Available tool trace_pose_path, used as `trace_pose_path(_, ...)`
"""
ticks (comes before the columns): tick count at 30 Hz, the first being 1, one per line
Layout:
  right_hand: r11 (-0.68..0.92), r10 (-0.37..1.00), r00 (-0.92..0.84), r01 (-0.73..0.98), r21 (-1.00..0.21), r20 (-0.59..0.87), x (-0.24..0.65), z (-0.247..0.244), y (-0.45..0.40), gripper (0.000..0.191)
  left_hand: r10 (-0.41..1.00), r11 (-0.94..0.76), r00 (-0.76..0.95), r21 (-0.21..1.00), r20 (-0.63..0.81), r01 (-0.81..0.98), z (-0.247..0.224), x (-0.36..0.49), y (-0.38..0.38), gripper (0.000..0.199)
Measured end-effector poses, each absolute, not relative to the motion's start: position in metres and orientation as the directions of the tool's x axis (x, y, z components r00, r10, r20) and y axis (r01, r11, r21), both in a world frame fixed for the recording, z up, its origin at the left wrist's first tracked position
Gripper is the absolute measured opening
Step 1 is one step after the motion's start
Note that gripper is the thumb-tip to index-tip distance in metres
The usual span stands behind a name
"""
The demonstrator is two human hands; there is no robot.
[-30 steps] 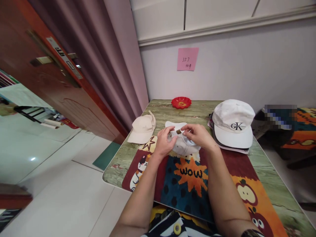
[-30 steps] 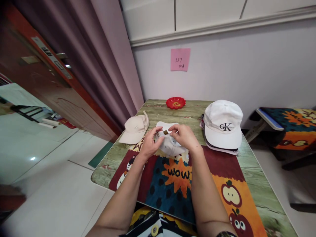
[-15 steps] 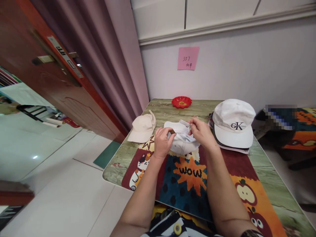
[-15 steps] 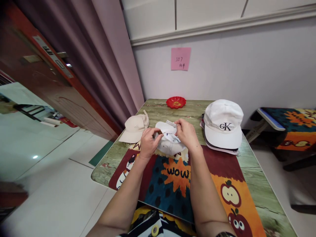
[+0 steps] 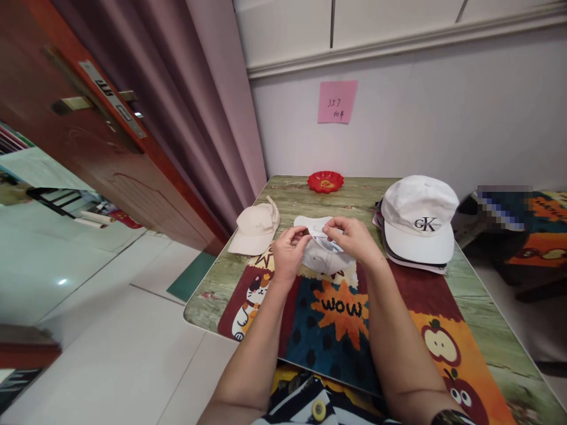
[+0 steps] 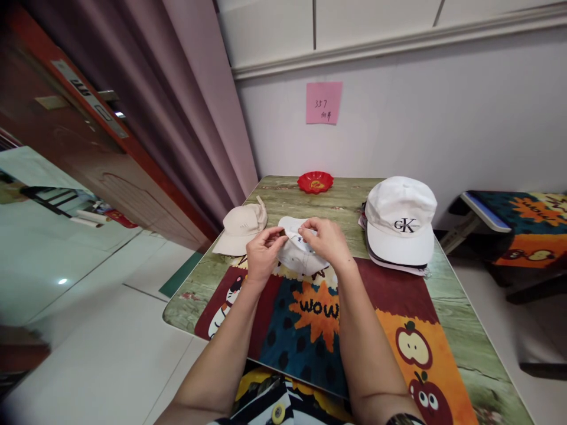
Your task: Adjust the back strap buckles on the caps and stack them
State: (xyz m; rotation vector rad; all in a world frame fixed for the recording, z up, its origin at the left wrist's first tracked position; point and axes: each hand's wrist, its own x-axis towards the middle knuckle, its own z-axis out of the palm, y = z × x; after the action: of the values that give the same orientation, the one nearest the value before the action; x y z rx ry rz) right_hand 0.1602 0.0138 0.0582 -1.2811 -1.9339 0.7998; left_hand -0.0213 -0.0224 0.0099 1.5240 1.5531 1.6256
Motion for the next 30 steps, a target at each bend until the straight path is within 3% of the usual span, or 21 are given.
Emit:
trace_pose_path(4, 0.324, 0.935, -0.310, 0.544, -0.774, 0.173, 0.155, 0.058, 0.013, 0.024, 0.904, -0.247, -0.297, 0.944, 0.306, 0.221, 0.007, -0.022, -0.020, 0.028)
trace_pose_path(10, 0.305, 0.938, -0.311, 0.524, -0.795, 0.155, 0.154, 0.058, 0.013, 0.024, 0.906, -0.241, -0.297, 0.945, 0.301, 0.224, 0.010, -0.021, -0.021, 0.029)
trace_pose_path(30, 0.340, 0.904, -0.409, 0.519, -0.784, 0.122, 0.160, 0.054, 0.015, 0.020, 0.892, -0.329, -0.136, 0.825, 0.431, 0.459, 0.020, -0.022, -0.026, 0.020)
